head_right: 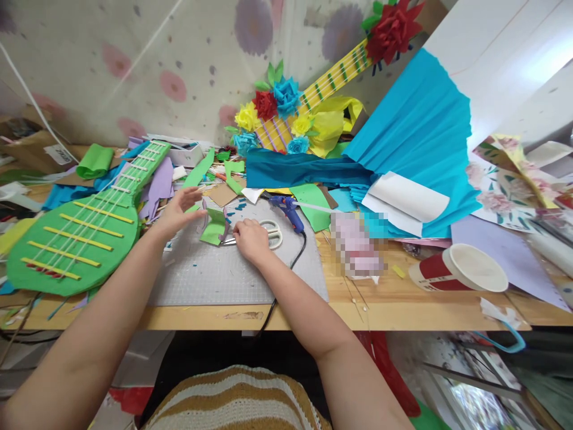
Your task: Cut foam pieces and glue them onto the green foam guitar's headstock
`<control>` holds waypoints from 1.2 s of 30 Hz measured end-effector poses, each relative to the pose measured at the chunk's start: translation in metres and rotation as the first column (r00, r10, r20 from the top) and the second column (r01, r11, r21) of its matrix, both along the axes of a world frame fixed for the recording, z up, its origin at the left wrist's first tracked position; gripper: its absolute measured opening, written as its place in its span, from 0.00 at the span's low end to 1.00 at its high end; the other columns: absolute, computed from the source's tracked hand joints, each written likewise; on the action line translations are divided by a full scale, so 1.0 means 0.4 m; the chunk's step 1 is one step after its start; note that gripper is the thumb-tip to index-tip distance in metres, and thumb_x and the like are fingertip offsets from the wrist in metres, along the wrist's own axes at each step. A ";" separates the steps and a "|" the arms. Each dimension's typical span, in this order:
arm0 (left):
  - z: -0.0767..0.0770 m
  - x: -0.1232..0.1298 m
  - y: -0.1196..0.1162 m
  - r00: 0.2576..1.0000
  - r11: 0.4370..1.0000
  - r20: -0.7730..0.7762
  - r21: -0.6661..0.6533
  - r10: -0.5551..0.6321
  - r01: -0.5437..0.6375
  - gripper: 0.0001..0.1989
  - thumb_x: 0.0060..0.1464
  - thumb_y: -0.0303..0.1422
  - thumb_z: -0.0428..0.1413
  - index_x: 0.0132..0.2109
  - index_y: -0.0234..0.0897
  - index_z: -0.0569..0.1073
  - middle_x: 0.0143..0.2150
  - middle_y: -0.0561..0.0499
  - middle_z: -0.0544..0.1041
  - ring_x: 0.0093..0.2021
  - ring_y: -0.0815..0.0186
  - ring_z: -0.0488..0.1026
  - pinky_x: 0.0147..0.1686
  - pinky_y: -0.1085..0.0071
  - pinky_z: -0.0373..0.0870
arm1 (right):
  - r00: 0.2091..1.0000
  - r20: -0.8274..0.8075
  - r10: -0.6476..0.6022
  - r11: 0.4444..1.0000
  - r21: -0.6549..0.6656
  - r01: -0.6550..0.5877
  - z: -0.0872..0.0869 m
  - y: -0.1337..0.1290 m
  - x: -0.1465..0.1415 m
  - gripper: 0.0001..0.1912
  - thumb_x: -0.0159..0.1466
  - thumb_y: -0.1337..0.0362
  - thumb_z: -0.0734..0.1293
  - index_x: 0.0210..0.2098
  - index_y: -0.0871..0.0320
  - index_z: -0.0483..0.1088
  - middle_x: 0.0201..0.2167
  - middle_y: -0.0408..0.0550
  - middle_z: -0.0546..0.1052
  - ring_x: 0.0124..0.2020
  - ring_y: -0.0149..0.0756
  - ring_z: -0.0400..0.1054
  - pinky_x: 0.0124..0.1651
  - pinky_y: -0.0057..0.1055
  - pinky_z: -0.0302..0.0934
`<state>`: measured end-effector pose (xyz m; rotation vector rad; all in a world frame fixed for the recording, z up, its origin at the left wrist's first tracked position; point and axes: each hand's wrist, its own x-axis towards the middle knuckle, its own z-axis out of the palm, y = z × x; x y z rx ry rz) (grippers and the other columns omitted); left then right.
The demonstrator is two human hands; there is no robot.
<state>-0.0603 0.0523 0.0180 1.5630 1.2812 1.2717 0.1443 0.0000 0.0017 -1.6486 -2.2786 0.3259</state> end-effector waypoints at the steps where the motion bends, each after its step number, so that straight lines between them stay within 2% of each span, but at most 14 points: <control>1: 0.002 -0.006 -0.008 0.995 0.994 0.029 0.058 0.093 -0.095 0.26 0.33 0.32 0.62 0.44 0.38 0.67 0.43 0.48 0.73 0.44 0.65 0.70 0.47 0.66 0.65 | 1.000 0.017 0.005 1.000 -0.003 -0.005 0.001 0.000 0.000 0.08 0.61 0.63 0.59 0.35 0.55 0.69 0.37 0.48 0.73 0.42 0.37 0.63 0.38 0.30 0.54; 4: -0.012 -0.002 -0.038 0.927 0.915 0.092 0.152 0.364 -0.374 0.12 0.45 0.36 0.54 0.37 0.35 0.70 0.34 0.49 0.73 0.34 0.69 0.70 0.37 0.72 0.67 | 0.998 0.062 0.004 1.000 -0.016 -0.003 0.006 -0.002 0.001 0.10 0.62 0.62 0.57 0.37 0.56 0.68 0.39 0.49 0.72 0.43 0.38 0.63 0.38 0.30 0.54; 6: -0.031 0.014 -0.064 0.914 0.903 0.032 0.147 0.404 -0.404 0.10 0.48 0.36 0.51 0.36 0.35 0.70 0.30 0.51 0.72 0.30 0.71 0.69 0.30 0.75 0.65 | 0.996 0.085 -0.013 1.000 -0.023 0.015 0.007 -0.002 0.003 0.10 0.63 0.62 0.56 0.38 0.57 0.67 0.39 0.50 0.73 0.43 0.38 0.63 0.39 0.31 0.55; 9: -0.055 0.044 -0.109 0.892 0.891 -0.086 0.156 0.443 -0.427 0.11 0.51 0.35 0.48 0.36 0.34 0.71 0.26 0.53 0.71 0.25 0.73 0.66 0.26 0.76 0.62 | 0.994 0.094 -0.055 0.998 -0.022 0.057 0.004 -0.002 0.008 0.11 0.63 0.62 0.56 0.38 0.57 0.67 0.39 0.50 0.73 0.42 0.38 0.65 0.38 0.31 0.55; 12: -0.061 0.068 -0.151 0.868 0.886 -0.224 0.260 0.443 -0.385 0.13 0.54 0.35 0.46 0.40 0.35 0.71 0.26 0.53 0.71 0.25 0.72 0.66 0.28 0.76 0.61 | 0.995 0.072 -0.073 0.997 -0.015 0.074 0.000 -0.002 0.012 0.11 0.63 0.63 0.55 0.38 0.57 0.66 0.39 0.49 0.74 0.41 0.38 0.66 0.37 0.31 0.55; 15: -0.061 0.087 -0.176 0.868 0.892 -0.306 0.358 0.390 -0.274 0.11 0.55 0.34 0.46 0.39 0.35 0.71 0.29 0.52 0.73 0.28 0.71 0.68 0.32 0.75 0.63 | 0.996 0.026 -0.085 0.996 -0.012 0.085 0.000 -0.001 0.014 0.11 0.64 0.62 0.54 0.38 0.56 0.66 0.39 0.48 0.74 0.40 0.37 0.67 0.37 0.30 0.54; 19: -0.067 0.103 -0.182 0.865 0.916 -0.402 0.375 0.301 -0.145 0.09 0.54 0.35 0.47 0.36 0.36 0.69 0.30 0.51 0.73 0.28 0.71 0.67 0.32 0.74 0.63 | 0.995 -0.023 -0.096 0.995 -0.019 0.095 0.002 0.000 0.017 0.12 0.64 0.61 0.53 0.41 0.56 0.65 0.35 0.48 0.75 0.37 0.37 0.68 0.36 0.30 0.53; 22: -0.069 0.108 -0.183 0.853 0.916 -0.406 0.358 0.329 -0.182 0.08 0.53 0.37 0.49 0.31 0.37 0.66 0.27 0.53 0.70 0.26 0.71 0.66 0.30 0.74 0.62 | 0.998 -0.047 -0.048 0.999 0.005 0.048 0.000 0.002 0.014 0.11 0.64 0.61 0.54 0.40 0.57 0.65 0.33 0.48 0.75 0.36 0.37 0.68 0.37 0.30 0.53; 24: -0.067 0.111 -0.186 0.861 0.928 -0.395 0.314 0.322 -0.203 0.08 0.49 0.38 0.52 0.34 0.37 0.64 0.28 0.54 0.69 0.26 0.72 0.66 0.28 0.74 0.63 | 0.998 -0.065 -0.022 1.000 0.020 0.023 -0.002 0.003 0.010 0.10 0.64 0.62 0.55 0.39 0.57 0.65 0.33 0.48 0.75 0.37 0.36 0.68 0.39 0.30 0.53; 28: -0.067 0.128 -0.189 0.845 0.962 -0.472 0.222 0.251 -0.161 0.19 0.42 0.36 0.58 0.41 0.38 0.61 0.35 0.52 0.70 0.30 0.69 0.69 0.30 0.73 0.65 | 0.994 -0.101 -0.032 0.999 0.033 0.036 -0.004 0.004 0.002 0.10 0.63 0.62 0.56 0.38 0.57 0.66 0.34 0.48 0.75 0.37 0.36 0.67 0.39 0.29 0.53; 31: -0.075 0.144 -0.182 0.826 0.968 -0.513 0.199 0.234 -0.151 0.18 0.42 0.33 0.57 0.41 0.39 0.60 0.38 0.50 0.72 0.35 0.66 0.71 0.33 0.70 0.66 | 0.994 -0.099 -0.041 0.998 0.041 0.045 -0.004 0.004 -0.002 0.09 0.63 0.62 0.56 0.37 0.57 0.66 0.33 0.48 0.75 0.37 0.36 0.67 0.38 0.29 0.53; 36: -0.085 0.153 -0.167 0.851 0.982 -0.491 0.117 0.188 -0.150 0.16 0.45 0.28 0.53 0.41 0.40 0.59 0.39 0.50 0.74 0.36 0.65 0.72 0.36 0.68 0.67 | 0.996 -0.073 -0.054 0.998 0.033 0.056 -0.002 0.007 -0.011 0.10 0.63 0.62 0.56 0.38 0.57 0.67 0.33 0.48 0.75 0.37 0.36 0.68 0.38 0.29 0.54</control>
